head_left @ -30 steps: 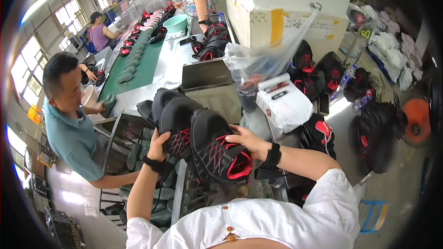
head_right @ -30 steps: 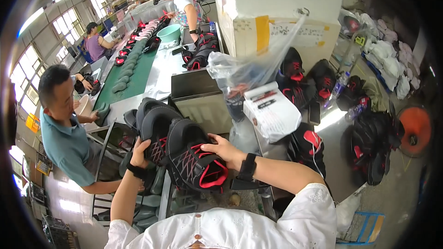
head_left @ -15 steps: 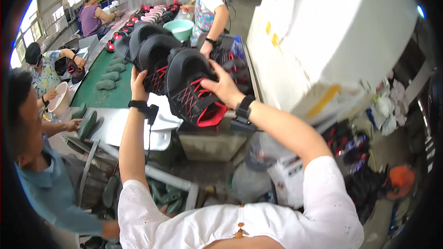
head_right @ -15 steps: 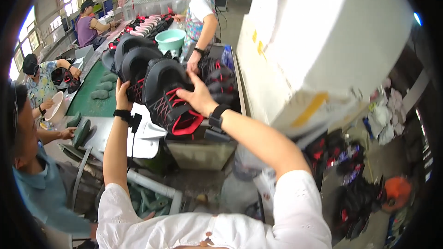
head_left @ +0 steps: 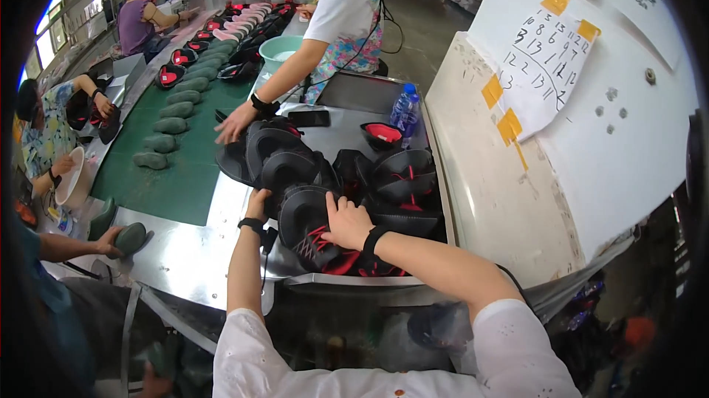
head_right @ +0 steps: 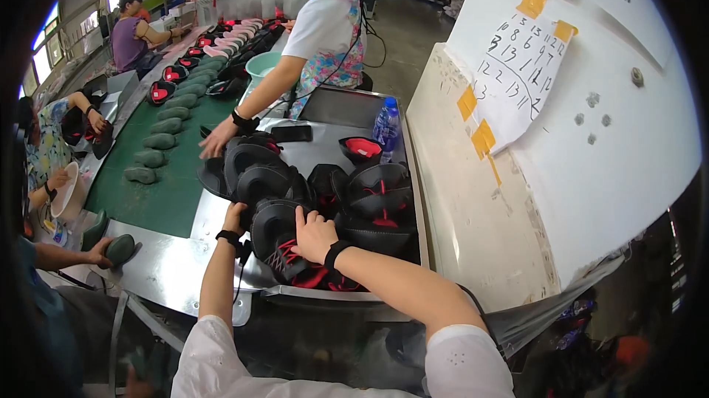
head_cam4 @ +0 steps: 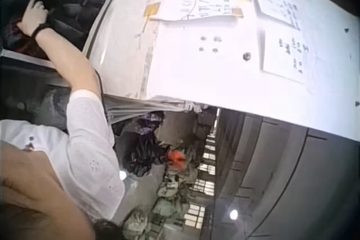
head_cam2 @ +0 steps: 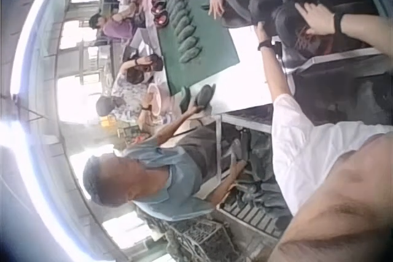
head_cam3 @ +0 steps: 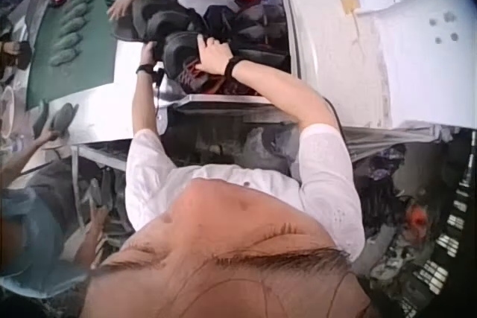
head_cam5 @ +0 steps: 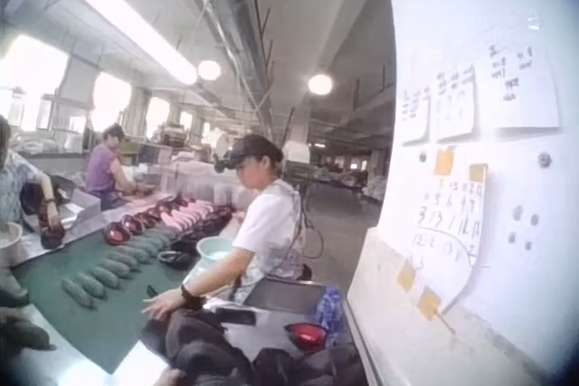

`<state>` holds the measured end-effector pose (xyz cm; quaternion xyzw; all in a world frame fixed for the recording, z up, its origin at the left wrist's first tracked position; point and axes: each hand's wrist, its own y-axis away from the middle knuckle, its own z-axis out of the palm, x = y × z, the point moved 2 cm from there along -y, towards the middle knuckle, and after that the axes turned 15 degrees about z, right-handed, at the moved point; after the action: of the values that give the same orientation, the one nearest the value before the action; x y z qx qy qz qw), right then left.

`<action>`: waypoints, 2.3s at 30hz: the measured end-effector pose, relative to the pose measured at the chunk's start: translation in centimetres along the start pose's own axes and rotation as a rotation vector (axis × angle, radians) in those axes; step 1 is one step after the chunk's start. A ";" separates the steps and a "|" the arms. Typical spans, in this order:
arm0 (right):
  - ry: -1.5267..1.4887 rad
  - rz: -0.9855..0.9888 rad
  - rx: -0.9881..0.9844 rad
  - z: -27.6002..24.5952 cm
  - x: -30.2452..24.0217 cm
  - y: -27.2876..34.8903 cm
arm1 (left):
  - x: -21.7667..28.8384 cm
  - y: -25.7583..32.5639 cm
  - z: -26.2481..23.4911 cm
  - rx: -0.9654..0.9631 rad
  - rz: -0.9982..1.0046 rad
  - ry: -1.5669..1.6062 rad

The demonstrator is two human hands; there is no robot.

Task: Sorting and packaging finished shoe components into bags and containers in a factory setting.

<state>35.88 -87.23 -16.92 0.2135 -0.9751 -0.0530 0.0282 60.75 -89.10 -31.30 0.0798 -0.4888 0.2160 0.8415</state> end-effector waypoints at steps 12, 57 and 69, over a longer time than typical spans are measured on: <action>0.122 -0.565 -0.026 -6.8 -0.4 6.1 | -2.8 -2.6 -11.5 0.205 0.065 -1.127; -0.421 1.200 -0.038 15.7 34.8 99.5 | -15.9 78.4 57.0 -1.985 0.957 -1.308; -2.145 0.880 0.768 7.8 24.8 107.1 | 1.2 80.5 43.5 -1.270 -0.367 -0.245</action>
<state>-31.55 -0.20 -11.48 -0.2923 -0.4453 0.1031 -0.8401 -8.58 -31.84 -14.28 -0.3251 -0.5915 -0.2706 0.6865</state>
